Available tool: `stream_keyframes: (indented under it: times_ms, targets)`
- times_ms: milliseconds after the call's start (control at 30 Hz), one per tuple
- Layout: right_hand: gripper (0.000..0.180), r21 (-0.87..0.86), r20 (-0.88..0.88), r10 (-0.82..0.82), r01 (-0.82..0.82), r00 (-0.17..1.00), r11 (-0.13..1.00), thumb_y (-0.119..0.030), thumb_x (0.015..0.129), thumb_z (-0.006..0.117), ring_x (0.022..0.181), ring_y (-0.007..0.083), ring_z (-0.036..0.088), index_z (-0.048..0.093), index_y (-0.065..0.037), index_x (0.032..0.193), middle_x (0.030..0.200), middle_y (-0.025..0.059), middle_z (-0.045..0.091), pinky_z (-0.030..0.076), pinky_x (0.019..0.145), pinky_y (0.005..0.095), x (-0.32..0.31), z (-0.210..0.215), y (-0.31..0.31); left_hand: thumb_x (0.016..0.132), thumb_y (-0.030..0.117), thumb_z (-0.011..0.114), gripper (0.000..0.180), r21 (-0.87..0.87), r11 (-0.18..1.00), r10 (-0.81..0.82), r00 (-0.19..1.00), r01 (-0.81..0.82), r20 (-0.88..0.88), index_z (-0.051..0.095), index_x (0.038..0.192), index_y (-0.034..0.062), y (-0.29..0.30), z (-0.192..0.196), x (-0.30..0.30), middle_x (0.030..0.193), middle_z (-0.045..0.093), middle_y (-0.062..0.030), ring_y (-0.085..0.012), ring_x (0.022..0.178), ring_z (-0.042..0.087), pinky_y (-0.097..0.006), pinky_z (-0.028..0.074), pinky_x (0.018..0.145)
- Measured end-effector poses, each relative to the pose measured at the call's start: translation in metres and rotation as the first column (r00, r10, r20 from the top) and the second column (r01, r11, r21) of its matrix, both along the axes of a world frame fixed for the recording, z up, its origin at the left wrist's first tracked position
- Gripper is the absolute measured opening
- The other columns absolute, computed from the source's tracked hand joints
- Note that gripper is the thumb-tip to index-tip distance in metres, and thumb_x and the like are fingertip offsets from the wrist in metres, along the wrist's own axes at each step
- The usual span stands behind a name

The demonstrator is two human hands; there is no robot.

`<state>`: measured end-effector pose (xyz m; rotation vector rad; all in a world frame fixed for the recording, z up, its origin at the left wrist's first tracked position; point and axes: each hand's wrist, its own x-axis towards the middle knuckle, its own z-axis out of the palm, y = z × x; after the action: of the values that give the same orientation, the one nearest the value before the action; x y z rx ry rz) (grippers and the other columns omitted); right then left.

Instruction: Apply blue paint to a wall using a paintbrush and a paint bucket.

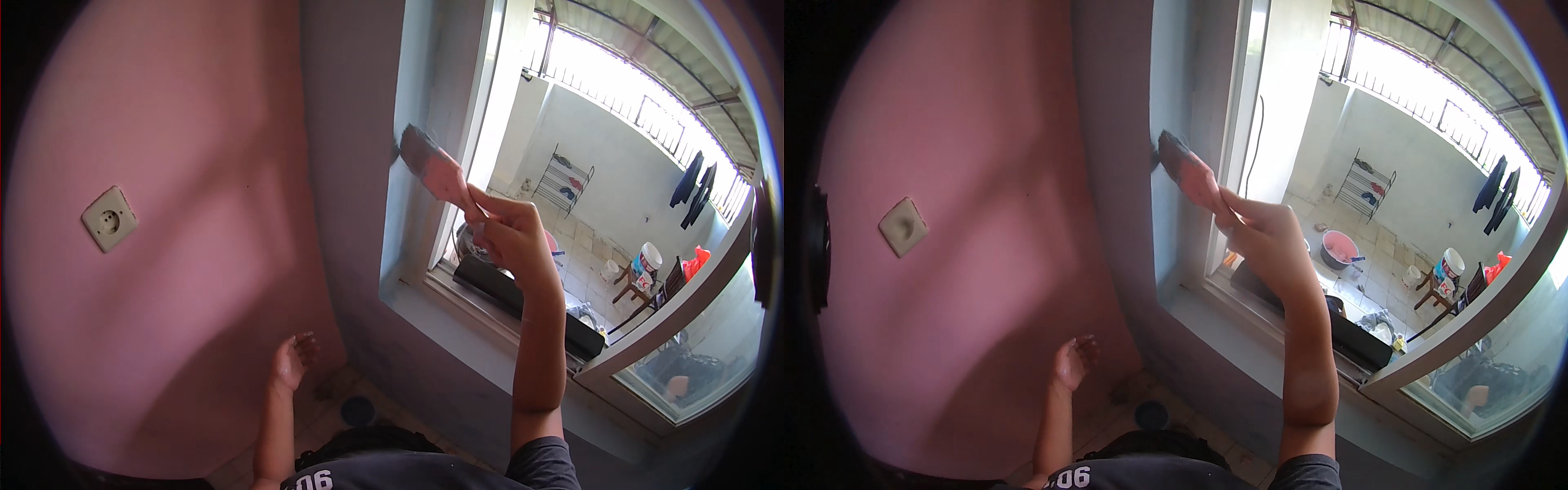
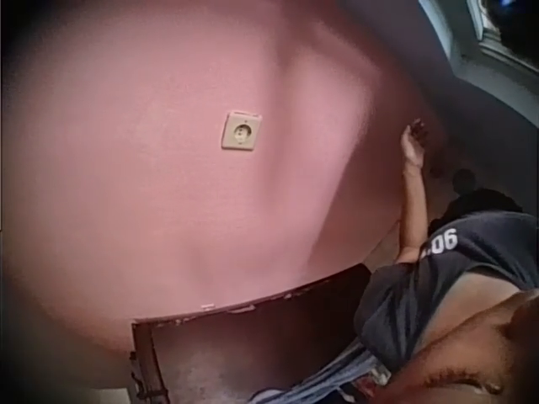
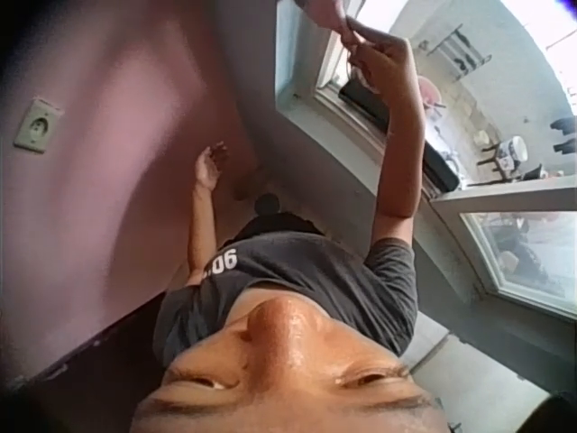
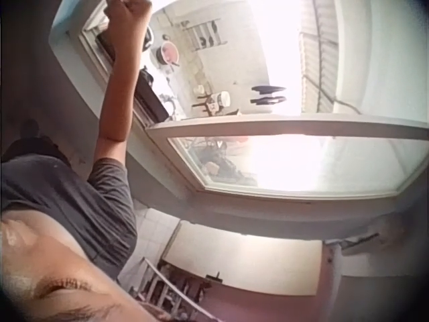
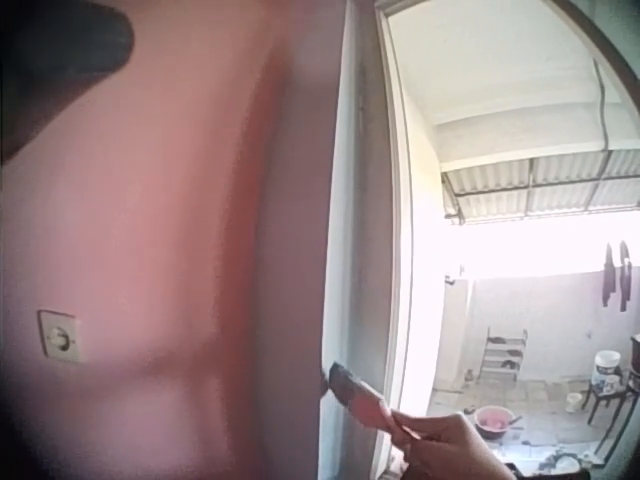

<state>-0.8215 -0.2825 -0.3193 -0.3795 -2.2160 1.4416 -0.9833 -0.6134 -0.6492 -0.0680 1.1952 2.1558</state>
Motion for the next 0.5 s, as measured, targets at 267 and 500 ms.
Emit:
stream_keyframes:
  times_ms: [267,500]
  targets:
    - [0.034,0.198,0.005,0.097,-0.096,0.995,0.975,-0.005,0.087,0.064,0.051,0.0027,0.047,0.065,-0.004,0.121,0.065,-0.0019,0.058,0.037,0.046,0.0186,-0.008,0.010,-0.018,0.093,0.038,0.048,0.039,-0.020,0.999,-0.026,1.000,0.026,-0.018,0.062,0.116,0.0097,0.004,-0.001,0.005,0.107,0.064,-0.0042,-0.0224,0.098,0.062,-0.037,0.047,0.081]
    - [0.031,0.441,-0.056,0.200,-0.155,0.978,0.884,-0.011,0.090,0.060,0.051,0.0041,0.047,0.066,-0.008,0.120,0.062,-0.0002,0.053,0.038,0.047,0.0223,0.008,0.027,0.021,0.091,0.033,0.050,0.036,-0.011,0.999,-0.030,1.000,0.030,0.000,0.062,0.116,0.0089,-0.003,-0.014,0.004,0.108,0.065,-0.0053,-0.0240,0.097,0.064,-0.039,0.050,0.080]
